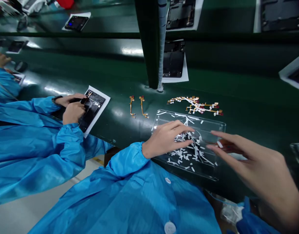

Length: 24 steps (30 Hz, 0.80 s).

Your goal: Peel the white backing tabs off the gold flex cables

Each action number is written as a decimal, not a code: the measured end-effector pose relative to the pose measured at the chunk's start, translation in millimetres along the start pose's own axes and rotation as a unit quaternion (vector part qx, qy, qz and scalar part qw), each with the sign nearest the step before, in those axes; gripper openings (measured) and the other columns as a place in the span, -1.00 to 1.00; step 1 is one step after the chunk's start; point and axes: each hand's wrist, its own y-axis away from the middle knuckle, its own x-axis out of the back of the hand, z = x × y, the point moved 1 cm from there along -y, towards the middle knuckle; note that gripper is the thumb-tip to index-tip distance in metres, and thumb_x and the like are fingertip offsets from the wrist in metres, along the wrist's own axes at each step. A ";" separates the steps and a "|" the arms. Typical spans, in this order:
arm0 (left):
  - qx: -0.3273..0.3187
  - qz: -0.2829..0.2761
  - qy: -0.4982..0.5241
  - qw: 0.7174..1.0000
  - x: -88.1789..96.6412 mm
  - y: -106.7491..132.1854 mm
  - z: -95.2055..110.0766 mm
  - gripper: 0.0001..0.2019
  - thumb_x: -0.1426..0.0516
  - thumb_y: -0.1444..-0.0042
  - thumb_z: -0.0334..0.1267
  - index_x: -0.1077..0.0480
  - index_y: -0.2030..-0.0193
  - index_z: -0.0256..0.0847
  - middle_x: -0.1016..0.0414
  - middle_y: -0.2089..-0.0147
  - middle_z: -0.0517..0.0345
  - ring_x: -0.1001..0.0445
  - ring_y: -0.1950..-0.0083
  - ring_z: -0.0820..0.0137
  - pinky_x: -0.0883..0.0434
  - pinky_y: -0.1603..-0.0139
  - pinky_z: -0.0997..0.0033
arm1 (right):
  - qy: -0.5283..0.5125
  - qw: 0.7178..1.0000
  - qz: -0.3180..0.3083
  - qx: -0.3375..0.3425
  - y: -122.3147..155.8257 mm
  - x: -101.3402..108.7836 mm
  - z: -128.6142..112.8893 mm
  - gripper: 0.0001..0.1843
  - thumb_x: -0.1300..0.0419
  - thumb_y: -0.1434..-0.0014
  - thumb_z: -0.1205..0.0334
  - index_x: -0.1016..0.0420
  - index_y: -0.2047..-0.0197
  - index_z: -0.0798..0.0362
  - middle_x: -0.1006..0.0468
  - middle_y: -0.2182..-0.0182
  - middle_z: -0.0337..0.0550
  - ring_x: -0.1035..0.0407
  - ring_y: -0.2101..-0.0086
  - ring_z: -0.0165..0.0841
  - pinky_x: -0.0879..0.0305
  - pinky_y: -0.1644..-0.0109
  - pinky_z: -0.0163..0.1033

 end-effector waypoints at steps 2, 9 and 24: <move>-0.017 0.002 -0.034 0.999 -3.3 -0.3 4.9 -0.63 -0.13 -0.41 0.02 -0.49 -0.14 -0.19 -0.60 0.00 0.05 -0.58 0.05 0.37 -0.54 0.03 0.35 | -0.032 0.999 -0.034 0.001 -6.6 -3.9 -7.2 -0.55 -0.22 -0.27 -0.31 -0.68 0.05 -0.17 -0.69 0.31 -0.21 -0.57 0.36 -0.31 -0.42 0.32 -0.24; -0.050 0.014 -0.024 0.998 -8.2 3.9 0.8 -0.70 -0.11 -0.45 -0.05 -0.58 0.02 -0.20 -0.65 0.07 0.11 -0.61 0.08 0.42 -0.54 0.05 0.39 | -0.118 0.988 -0.077 -0.059 -11.5 -15.0 -9.5 -0.57 -0.30 -0.20 -0.29 -0.70 0.18 -0.12 -0.71 0.29 -0.16 -0.56 0.34 -0.28 -0.42 0.28 -0.23; 0.018 -0.057 0.128 0.990 -15.9 4.8 -2.4 -0.81 -0.15 -0.42 -0.24 -0.55 -0.02 -0.21 -0.63 0.02 0.06 -0.62 0.04 0.39 -0.54 -0.04 0.37 | -0.202 0.970 -0.078 -0.108 -5.7 -22.3 -3.1 -0.66 -0.41 -0.11 -0.16 -0.71 0.18 -0.11 -0.71 0.27 -0.17 -0.57 0.34 -0.29 -0.54 0.21 -0.22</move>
